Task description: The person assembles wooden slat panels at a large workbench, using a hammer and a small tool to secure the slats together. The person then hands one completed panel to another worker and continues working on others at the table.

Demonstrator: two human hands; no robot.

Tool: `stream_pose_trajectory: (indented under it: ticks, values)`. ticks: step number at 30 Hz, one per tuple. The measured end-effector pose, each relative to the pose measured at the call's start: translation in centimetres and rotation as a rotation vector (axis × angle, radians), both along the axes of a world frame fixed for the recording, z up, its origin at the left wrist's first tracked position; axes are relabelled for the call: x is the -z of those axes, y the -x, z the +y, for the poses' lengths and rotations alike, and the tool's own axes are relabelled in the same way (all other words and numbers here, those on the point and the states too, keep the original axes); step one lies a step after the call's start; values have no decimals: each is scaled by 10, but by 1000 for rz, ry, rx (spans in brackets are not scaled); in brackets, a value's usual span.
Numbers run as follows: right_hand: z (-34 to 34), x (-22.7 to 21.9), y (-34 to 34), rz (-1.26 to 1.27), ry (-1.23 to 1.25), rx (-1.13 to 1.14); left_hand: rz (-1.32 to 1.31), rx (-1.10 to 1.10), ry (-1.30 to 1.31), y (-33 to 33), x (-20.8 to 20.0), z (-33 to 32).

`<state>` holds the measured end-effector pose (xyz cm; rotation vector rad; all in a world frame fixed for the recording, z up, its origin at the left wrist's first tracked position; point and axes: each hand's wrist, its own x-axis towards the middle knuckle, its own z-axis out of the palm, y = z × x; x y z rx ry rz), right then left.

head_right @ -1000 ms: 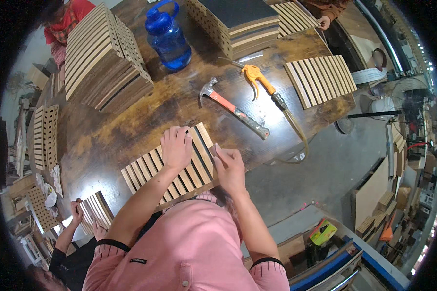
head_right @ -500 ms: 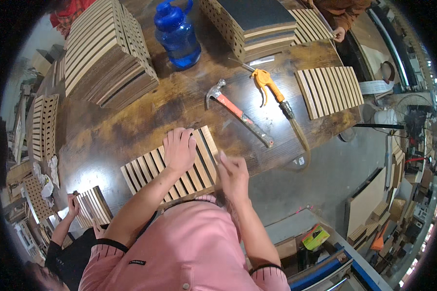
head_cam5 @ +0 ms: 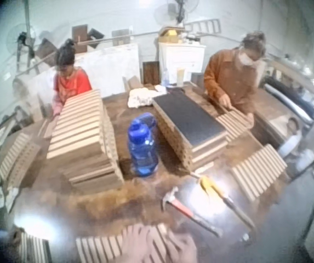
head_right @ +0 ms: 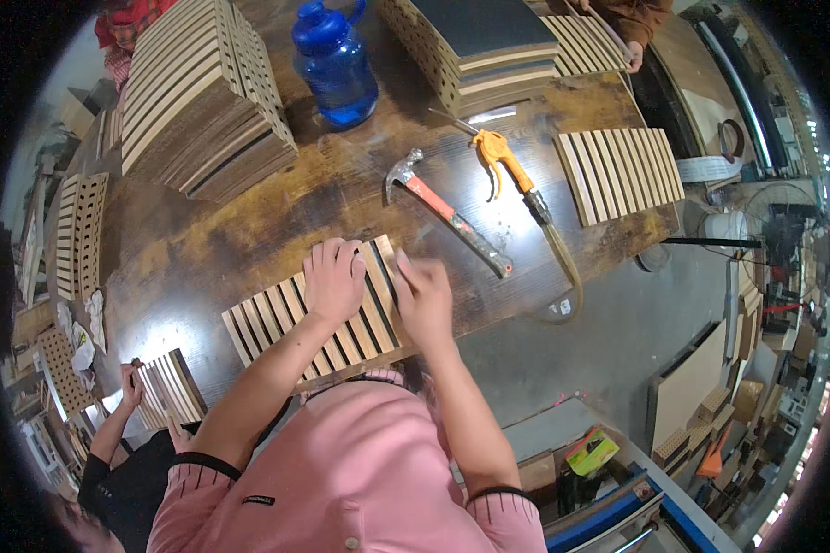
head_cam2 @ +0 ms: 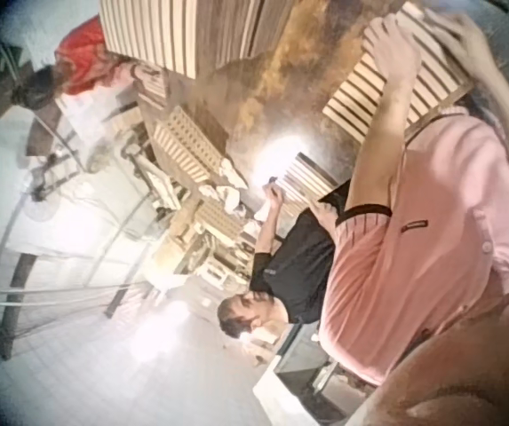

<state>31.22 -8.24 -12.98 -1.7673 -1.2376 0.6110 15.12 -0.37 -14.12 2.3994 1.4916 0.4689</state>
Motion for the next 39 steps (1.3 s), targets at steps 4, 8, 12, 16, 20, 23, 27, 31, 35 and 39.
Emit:
stream_pose_trajectory:
  ticks: [4, 8, 12, 16, 20, 23, 27, 31, 35, 39]
  values:
    - [49, 2, -5, 11, -45, -52, -6, 1, 8, -3, 2, 3]
    - [-23, -3, -1, -8, 79, -26, 30, -9, 47, 4, 8, 2]
    - [-35, -14, 5, 60, 153, 51, 33, -17, 23, 4, 5, 0]
    - [57, 14, -3, -10, -54, 18, 8, 13, 14, -8, 1, 4]
    - [18, 7, -1, -12, 39, -50, -10, -11, 50, 0, 2, 5]
    - [-69, -11, 2, 62, 96, 42, 34, -21, 36, 3, 3, 3]
    - [-69, -12, 5, -112, 105, 77, -7, 17, 19, 0, 4, 0]
    - [-10, -2, 0, 32, 3, 21, 3, -12, 17, 0, 4, 1]
    - [-85, -12, 2, 26, 110, 71, 20, 5, 40, 3, 5, 1]
    - [-79, -19, 10, 96, 134, 130, 4, 3, 5, 0, 2, -1]
